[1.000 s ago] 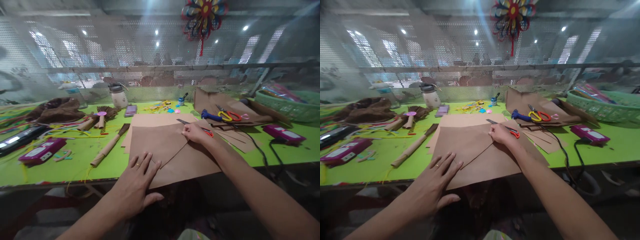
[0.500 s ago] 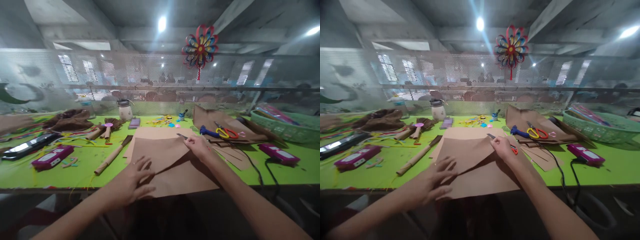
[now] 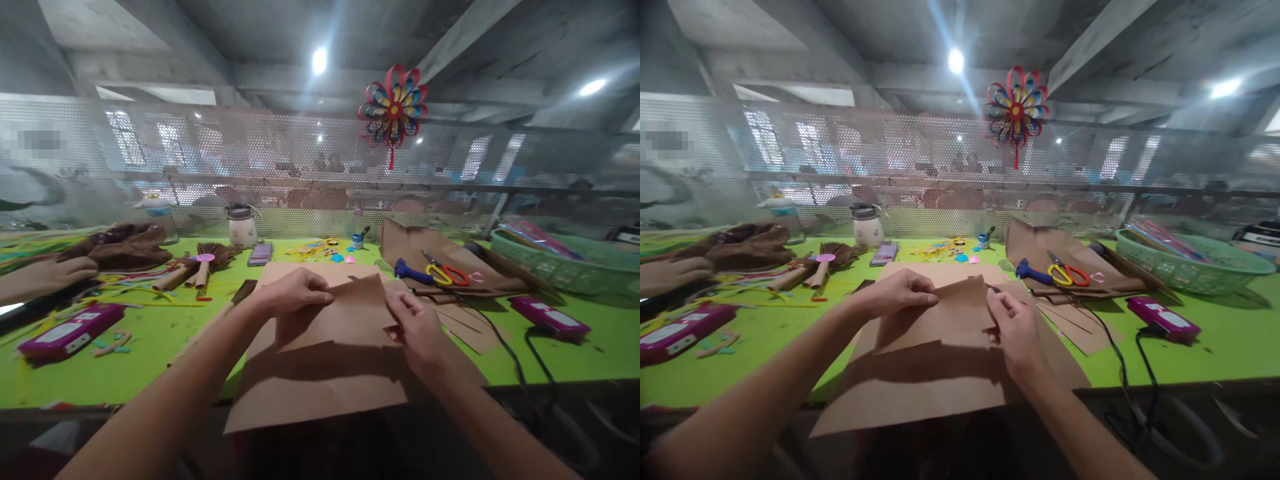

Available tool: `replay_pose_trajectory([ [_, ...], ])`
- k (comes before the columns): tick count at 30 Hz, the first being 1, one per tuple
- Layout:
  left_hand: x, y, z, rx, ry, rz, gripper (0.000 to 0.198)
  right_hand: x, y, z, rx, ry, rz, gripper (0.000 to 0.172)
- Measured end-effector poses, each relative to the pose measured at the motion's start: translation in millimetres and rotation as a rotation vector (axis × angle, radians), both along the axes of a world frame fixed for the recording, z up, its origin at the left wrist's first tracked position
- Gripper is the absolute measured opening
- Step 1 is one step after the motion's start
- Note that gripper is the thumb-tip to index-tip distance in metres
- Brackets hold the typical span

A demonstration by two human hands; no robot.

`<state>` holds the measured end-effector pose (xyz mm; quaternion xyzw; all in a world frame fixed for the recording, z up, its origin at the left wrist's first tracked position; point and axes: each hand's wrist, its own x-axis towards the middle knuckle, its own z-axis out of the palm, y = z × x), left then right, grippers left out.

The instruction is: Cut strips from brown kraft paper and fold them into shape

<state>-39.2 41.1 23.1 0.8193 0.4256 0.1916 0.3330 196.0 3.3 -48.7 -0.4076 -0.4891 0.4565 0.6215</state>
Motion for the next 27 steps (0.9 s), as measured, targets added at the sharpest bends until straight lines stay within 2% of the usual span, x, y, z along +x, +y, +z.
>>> replay_pose_trajectory([
  [2,-5.0,-1.6,-1.1,-0.114,-0.061,-0.072,0.029,15.6,0.4,6.9,0.053,-0.009,0.129,0.031],
  [4,-6.2,-3.1,-0.1,-0.211,-0.068,-0.161,0.023,29.9,6.6,17.3,0.135,-0.112,0.331,0.029],
  [6,-2.2,-2.9,2.5,-0.269,-0.038,-0.269,0.017,37.2,15.7,28.7,0.167,-0.312,0.617,0.044],
  [8,5.9,-0.2,5.4,-0.302,0.021,-0.377,0.012,35.0,24.1,38.1,0.208,-0.511,0.852,0.044],
  [11,20.1,7.4,7.7,-0.329,0.094,-0.5,0.008,21.0,32.2,43.7,0.33,-0.7,1.016,0.031],
  [14,31.2,15.9,7.3,-0.338,0.121,-0.57,0.007,9.9,37.1,39.3,0.441,-0.723,1.038,0.025],
  [17,37.9,22.6,5.3,-0.364,0.15,-0.571,0.004,7.6,39.6,30.9,0.461,-0.729,0.978,0.022],
  [20,41.3,28.7,0.0,-0.417,0.16,-0.554,0.005,7.5,38.2,23.9,0.407,-0.78,0.912,0.022],
  [23,40.6,35.5,-5.4,-0.443,0.158,-0.575,0.006,5.2,34.9,17.8,0.286,-0.78,0.816,0.016],
  [25,35.8,39.1,-3.9,-0.321,0.132,-0.503,0.007,4.0,34.0,13.7,0.19,-0.723,0.732,0.014],
  [27,26.4,39.1,3.1,-0.043,0.073,-0.273,0.01,4.4,35.5,10.5,0.153,-0.664,0.663,0.013],
])
